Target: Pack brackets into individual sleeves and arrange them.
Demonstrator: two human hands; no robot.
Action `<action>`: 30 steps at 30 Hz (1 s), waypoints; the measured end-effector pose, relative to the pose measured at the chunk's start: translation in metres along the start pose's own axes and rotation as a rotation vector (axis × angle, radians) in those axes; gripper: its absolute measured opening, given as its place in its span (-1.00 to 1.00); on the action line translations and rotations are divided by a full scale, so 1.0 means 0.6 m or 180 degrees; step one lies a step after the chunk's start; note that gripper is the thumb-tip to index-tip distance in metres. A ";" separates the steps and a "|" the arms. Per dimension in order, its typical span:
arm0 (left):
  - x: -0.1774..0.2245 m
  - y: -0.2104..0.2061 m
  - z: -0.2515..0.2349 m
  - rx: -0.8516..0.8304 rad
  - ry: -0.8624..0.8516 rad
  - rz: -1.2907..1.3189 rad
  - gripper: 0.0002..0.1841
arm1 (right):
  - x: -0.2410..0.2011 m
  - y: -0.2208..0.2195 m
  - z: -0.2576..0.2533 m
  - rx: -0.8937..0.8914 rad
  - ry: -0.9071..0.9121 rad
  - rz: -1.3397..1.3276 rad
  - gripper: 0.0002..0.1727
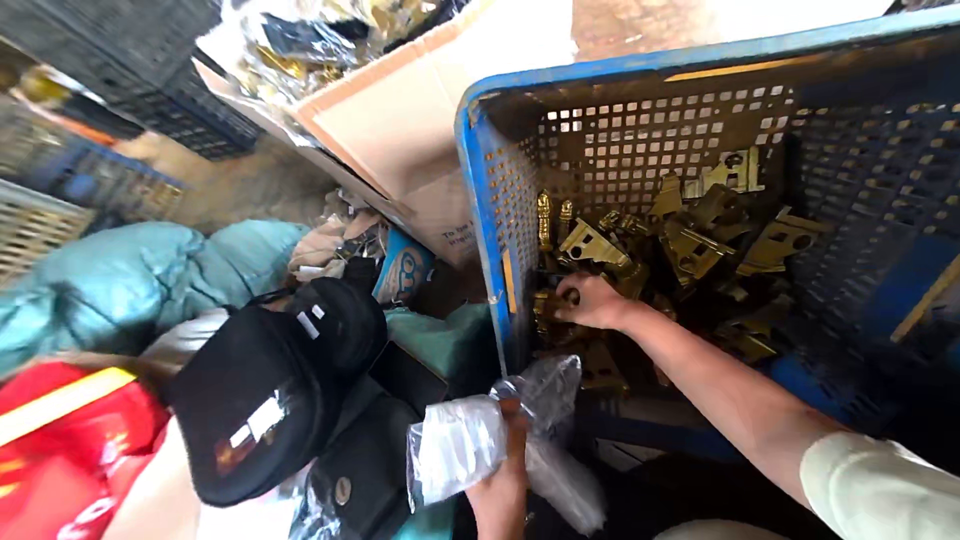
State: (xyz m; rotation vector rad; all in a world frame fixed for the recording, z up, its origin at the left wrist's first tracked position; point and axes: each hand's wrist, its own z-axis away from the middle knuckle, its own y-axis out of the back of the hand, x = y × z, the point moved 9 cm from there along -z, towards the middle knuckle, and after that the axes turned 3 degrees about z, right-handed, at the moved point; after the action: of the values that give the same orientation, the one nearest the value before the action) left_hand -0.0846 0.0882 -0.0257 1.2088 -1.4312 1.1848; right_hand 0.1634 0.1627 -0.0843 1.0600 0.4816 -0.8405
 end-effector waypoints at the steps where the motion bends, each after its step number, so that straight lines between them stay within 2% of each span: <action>1: 0.002 -0.002 0.000 -0.0002 0.0045 0.0043 -0.71 | 0.009 -0.010 -0.049 -0.0015 -0.0124 0.0550 -0.25; 2: 0.003 -0.005 0.002 0.0020 0.0093 0.0058 -0.72 | 0.016 -0.022 -0.087 -0.0065 -0.0115 0.0930 -0.09; 3: 0.004 -0.008 0.004 0.0046 0.0116 0.0066 -0.74 | 0.022 -0.031 -0.113 -0.0067 -0.0057 0.1126 -0.01; 4: 0.005 -0.009 0.003 0.0057 0.0113 0.0073 -0.75 | 0.025 -0.032 -0.127 0.0008 0.0005 0.1150 -0.03; 6: 0.007 -0.007 -0.001 0.0097 0.0086 0.0073 -0.76 | 0.022 -0.011 -0.121 0.0349 0.0205 0.0763 -0.20; 7: 0.005 -0.006 -0.002 0.0139 0.0071 0.0098 -0.74 | 0.024 0.009 -0.095 0.0623 0.0322 0.0319 -0.34; 8: 0.001 -0.006 0.000 0.0170 0.0036 0.0103 -0.72 | 0.035 0.028 -0.058 0.0902 0.0417 -0.0351 -0.39; 10: -0.002 -0.021 -0.002 0.0090 -0.0134 0.0088 -0.68 | 0.081 0.044 0.028 0.1147 0.0355 -0.2023 -0.32; 12: 0.000 -0.053 -0.004 -0.0132 -0.0300 0.0004 -0.69 | 0.125 0.027 0.107 0.0809 -0.0006 -0.3309 -0.24; 14: 0.011 -0.090 -0.004 -0.0309 -0.0439 -0.0253 -0.64 | 0.156 0.006 0.169 0.0559 -0.0347 -0.3942 -0.36; 15: 0.017 -0.107 -0.003 -0.0339 -0.0486 -0.0488 -0.60 | 0.163 0.004 0.194 0.0452 -0.0261 -0.4075 -0.44; 18: 0.031 -0.143 0.005 -0.0354 -0.0635 -0.0943 -0.47 | 0.157 0.029 0.256 0.0211 0.0672 -0.4332 -0.14; 20: 0.037 -0.153 0.014 -0.0401 -0.0784 -0.0666 -0.45 | 0.133 0.063 0.295 0.0150 0.1407 -0.4321 -0.37; 22: 0.043 -0.158 0.025 -0.0450 -0.0816 -0.0505 -0.46 | 0.113 0.093 0.330 0.0285 0.1844 -0.3976 -0.55; 24: 0.053 -0.164 0.035 -0.0496 -0.0862 -0.0560 -0.43 | 0.101 0.096 0.352 0.0399 0.1631 -0.3578 -0.64; 27: 0.061 -0.176 0.051 -0.0674 -0.0724 -0.0480 -0.45 | 0.069 0.052 0.363 0.0162 0.0942 -0.2834 -0.50; 28: 0.061 -0.182 0.057 -0.0740 -0.0509 -0.0379 -0.47 | 0.059 0.037 0.362 0.0146 0.0806 -0.2643 -0.44; 30: 0.057 -0.188 0.069 -0.0707 0.0186 -0.0110 -0.54 | 0.047 0.031 0.355 0.0662 0.0881 -0.2056 -0.42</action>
State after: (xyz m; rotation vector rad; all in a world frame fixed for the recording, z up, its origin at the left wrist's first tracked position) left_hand 0.0207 0.0350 0.0149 1.0331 -1.4501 1.0003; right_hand 0.1862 -0.0352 -0.0019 1.2377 1.0198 -1.3387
